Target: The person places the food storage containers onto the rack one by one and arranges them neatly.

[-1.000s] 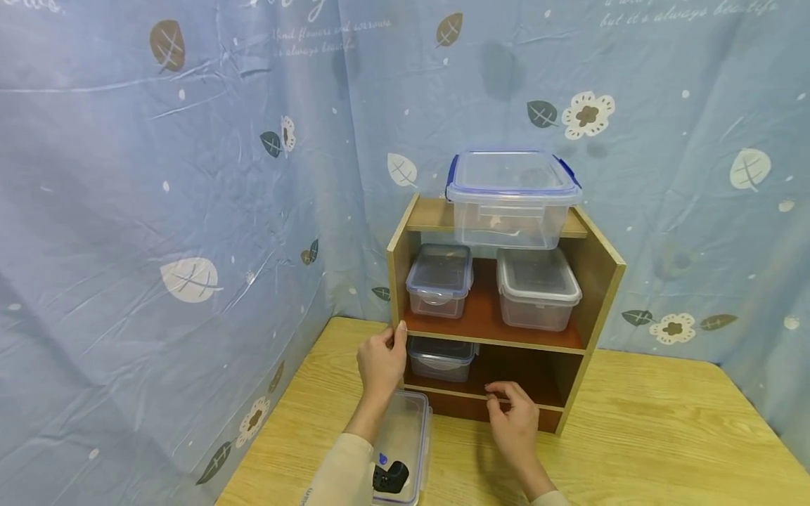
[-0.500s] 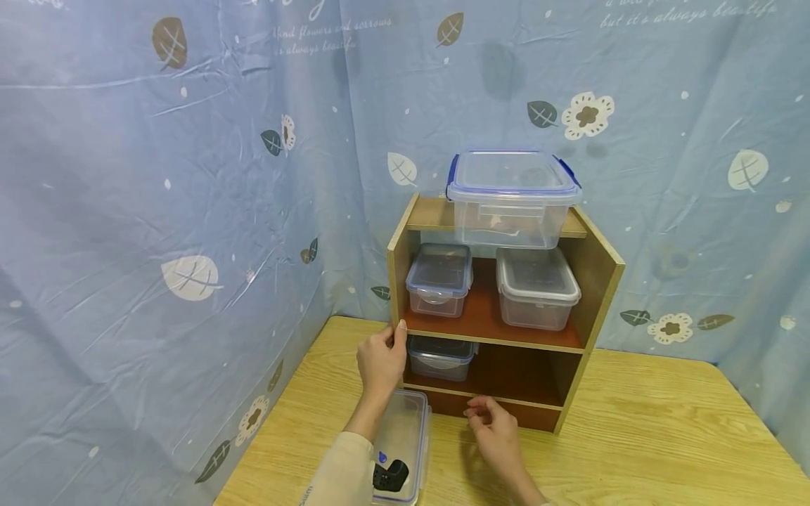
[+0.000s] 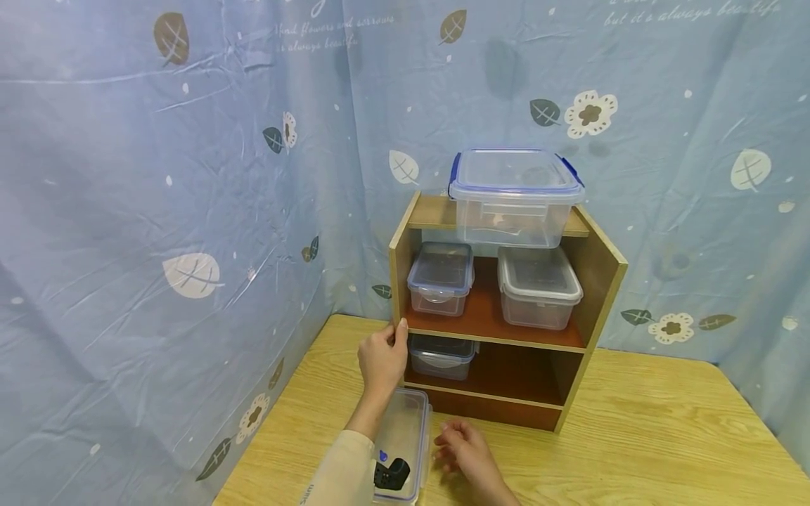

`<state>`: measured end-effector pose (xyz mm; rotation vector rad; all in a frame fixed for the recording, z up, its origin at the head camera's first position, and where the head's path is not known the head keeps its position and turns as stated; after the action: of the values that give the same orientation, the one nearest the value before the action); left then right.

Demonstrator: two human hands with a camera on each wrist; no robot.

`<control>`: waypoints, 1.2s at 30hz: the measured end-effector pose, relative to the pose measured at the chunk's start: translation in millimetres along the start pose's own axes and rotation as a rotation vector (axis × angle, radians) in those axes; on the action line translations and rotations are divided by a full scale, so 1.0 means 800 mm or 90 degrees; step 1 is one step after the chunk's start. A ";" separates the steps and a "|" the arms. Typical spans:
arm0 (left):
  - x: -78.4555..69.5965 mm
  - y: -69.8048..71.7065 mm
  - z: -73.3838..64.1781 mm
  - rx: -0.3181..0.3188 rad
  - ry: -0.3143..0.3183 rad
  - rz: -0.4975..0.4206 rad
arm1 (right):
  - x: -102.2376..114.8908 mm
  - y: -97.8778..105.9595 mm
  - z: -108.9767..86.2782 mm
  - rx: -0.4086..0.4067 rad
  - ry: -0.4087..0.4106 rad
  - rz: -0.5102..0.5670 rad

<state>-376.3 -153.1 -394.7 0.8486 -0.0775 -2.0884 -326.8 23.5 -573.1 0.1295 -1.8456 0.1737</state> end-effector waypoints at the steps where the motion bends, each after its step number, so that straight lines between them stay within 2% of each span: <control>1: 0.000 0.001 0.000 -0.002 0.000 0.002 | -0.002 -0.004 -0.001 0.010 -0.007 0.010; 6: 0.000 0.004 0.001 -0.012 -0.003 0.003 | -0.007 -0.021 -0.007 0.050 -0.031 0.031; 12: 0.001 0.000 0.002 0.002 0.000 -0.009 | -0.008 -0.033 -0.011 0.065 -0.037 0.035; 25: -0.002 -0.001 0.007 0.015 -0.004 -0.022 | -0.014 -0.053 -0.009 0.081 -0.030 0.042; 32: 0.001 0.000 0.000 0.016 0.003 -0.018 | -0.025 -0.057 -0.009 0.059 -0.049 -0.003; 36: 0.003 -0.002 0.000 0.018 0.002 -0.018 | -0.029 -0.055 -0.007 0.054 -0.050 0.005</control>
<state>-378.2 -153.4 -396.5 0.8744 -0.0940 -2.1164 -307.4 -18.5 -591.5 0.1907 -1.9176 0.2553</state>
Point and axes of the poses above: each hand's wrist, its own z-axis towards the middle knuckle, its own y-axis out of the back of the hand, x = y × z, the point moved 7 cm from there along z, towards the middle knuckle, and after that the axes turned 9 degrees about -y, right-handed, at the moved point
